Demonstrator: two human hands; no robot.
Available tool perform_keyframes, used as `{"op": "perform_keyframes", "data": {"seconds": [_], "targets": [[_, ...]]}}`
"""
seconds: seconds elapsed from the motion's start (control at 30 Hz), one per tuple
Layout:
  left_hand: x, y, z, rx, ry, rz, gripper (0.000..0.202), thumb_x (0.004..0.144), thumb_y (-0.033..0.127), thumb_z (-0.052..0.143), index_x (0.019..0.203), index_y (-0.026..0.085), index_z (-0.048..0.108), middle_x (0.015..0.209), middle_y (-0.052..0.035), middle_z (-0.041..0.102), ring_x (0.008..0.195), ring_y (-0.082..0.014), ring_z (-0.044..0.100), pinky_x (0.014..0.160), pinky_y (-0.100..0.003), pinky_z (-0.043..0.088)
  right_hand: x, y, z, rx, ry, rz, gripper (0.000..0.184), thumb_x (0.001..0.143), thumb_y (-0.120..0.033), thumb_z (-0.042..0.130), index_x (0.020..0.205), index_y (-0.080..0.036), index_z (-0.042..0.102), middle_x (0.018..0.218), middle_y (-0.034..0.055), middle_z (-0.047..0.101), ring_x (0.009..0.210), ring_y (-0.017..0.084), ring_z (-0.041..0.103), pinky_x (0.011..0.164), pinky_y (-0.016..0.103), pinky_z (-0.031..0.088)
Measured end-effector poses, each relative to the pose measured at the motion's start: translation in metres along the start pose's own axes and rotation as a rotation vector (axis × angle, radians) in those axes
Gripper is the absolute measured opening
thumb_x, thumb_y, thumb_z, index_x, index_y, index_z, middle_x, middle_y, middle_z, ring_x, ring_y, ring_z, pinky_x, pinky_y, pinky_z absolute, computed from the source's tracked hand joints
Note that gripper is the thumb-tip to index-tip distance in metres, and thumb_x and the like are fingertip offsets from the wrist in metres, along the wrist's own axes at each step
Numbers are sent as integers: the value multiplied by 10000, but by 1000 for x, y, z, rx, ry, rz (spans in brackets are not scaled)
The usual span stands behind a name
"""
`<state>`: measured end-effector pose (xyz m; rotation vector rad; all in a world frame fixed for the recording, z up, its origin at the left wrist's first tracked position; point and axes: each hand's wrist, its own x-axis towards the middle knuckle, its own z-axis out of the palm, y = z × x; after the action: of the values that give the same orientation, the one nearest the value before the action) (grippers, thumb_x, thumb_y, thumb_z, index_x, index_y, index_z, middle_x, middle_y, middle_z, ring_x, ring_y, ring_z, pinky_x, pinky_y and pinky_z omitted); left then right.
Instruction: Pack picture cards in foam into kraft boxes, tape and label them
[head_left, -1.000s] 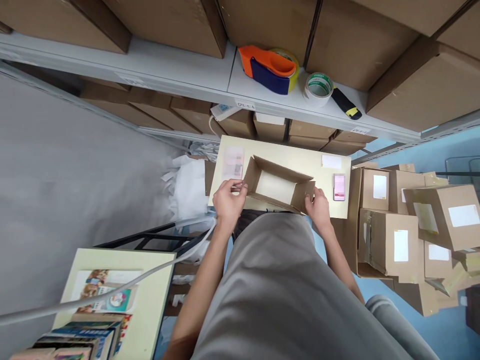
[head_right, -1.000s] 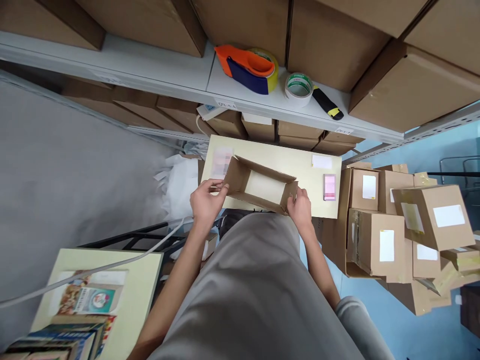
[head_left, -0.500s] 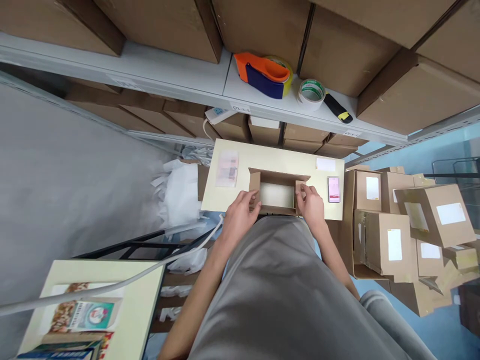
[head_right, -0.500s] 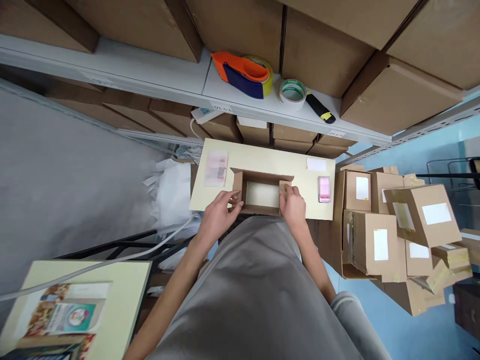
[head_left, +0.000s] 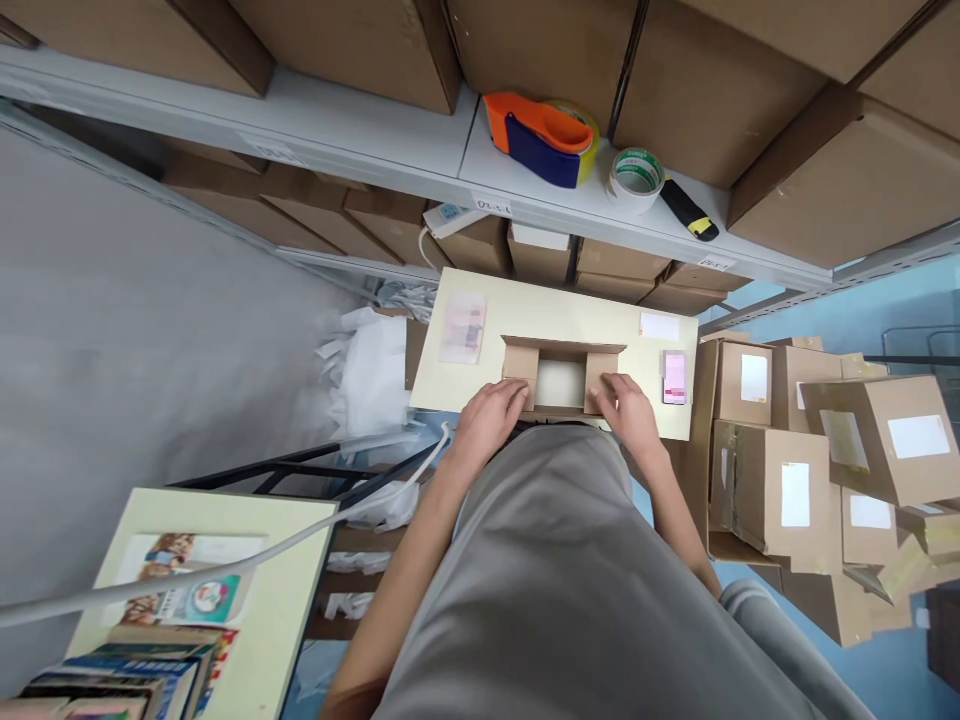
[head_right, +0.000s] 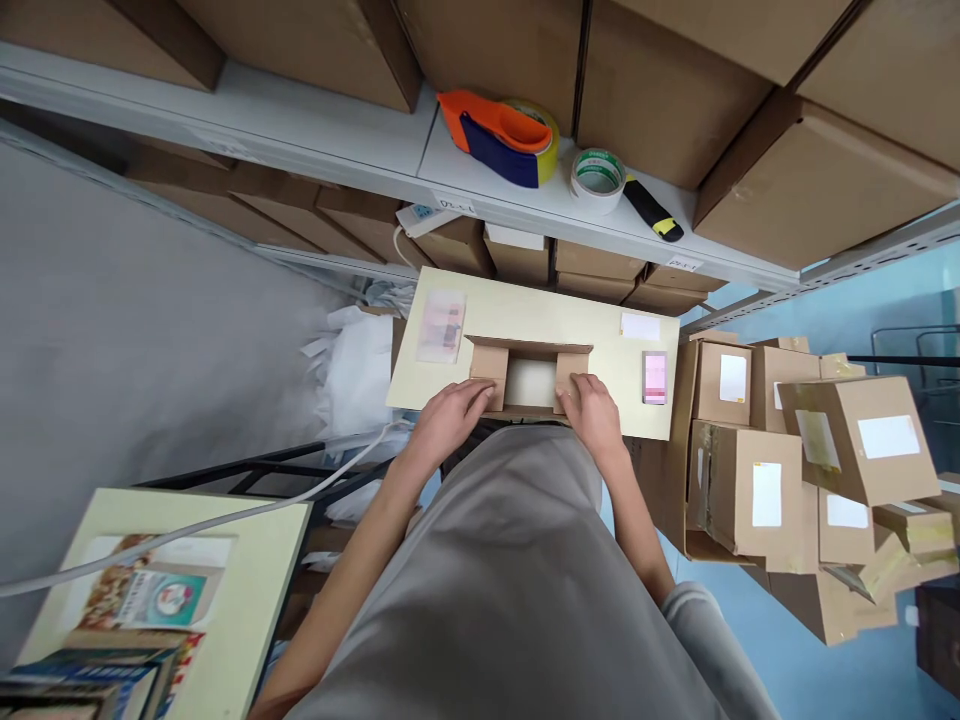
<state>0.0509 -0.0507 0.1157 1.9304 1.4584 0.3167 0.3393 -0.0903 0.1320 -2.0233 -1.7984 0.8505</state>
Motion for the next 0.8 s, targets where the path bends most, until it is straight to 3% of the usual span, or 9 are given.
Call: {"op": "perform_keyframes", "data": {"seconds": [0.13, 0.23, 0.37, 0.47, 0.53, 0.63, 0.8], "targets": [[10, -5, 11, -42, 200, -103, 471, 1161, 464, 556, 1518, 199, 713, 1341, -169, 812, 1233, -335, 787, 1091, -429, 623, -6, 14, -9, 32, -35, -63, 523, 1063, -547, 749, 1480, -233, 725, 1481, 174, 755, 1387, 369, 719, 1159, 535, 623], [20, -9, 19, -25, 333, -173, 771, 1074, 533, 738, 1712, 156, 524, 1436, -232, 707, 1284, -379, 749, 1054, -437, 638, -3, 26, -6, -4, 69, 68, 564, 1075, -508, 706, 1543, -193, 673, 1400, 208, 769, 1310, 394, 741, 1067, 570, 655], [24, -15, 25, -15, 366, -124, 896, 986, 494, 868, 1743, 203, 486, 1577, -245, 575, 1377, -391, 686, 1144, -469, 613, 2, 30, 1, 11, 161, 146, 855, 1076, -480, 664, 1830, -252, 331, 1502, 219, 686, 1160, 364, 783, 907, 535, 693], [24, -17, 26, -50, 391, -56, 893, 1003, 408, 848, 1768, 222, 426, 1650, -243, 511, 1427, -380, 657, 1194, -503, 596, 2, 25, 1, 17, 163, 100, 954, 1072, -428, 648, 1885, -354, 154, 1634, 211, 575, 1155, 338, 788, 877, 498, 704], [23, -16, 26, -59, 383, -12, 865, 1015, 347, 820, 1769, 234, 413, 1670, -236, 498, 1447, -373, 645, 1210, -513, 587, 2, 22, -2, 13, 145, 80, 950, 1072, -393, 633, 1886, -383, 142, 1683, 205, 528, 1166, 336, 787, 880, 500, 710], [24, -12, 24, -34, 367, 17, 776, 1017, 299, 802, 1718, 214, 480, 1595, -232, 555, 1483, -390, 611, 1251, -536, 548, 3, 21, -6, 10, 106, 64, 882, 1078, -364, 617, 1871, -392, 233, 1701, 194, 512, 1187, 339, 783, 908, 521, 713], [21, -11, 21, -31, 377, -53, 501, 1015, 308, 799, 1489, 211, 666, 1510, -225, 591, 1465, -409, 608, 1263, -555, 525, 3, 26, -9, 30, 97, 61, 775, 1084, -361, 625, 1822, -356, 386, 1694, 189, 536, 1217, 335, 779, 920, 521, 716]]}}
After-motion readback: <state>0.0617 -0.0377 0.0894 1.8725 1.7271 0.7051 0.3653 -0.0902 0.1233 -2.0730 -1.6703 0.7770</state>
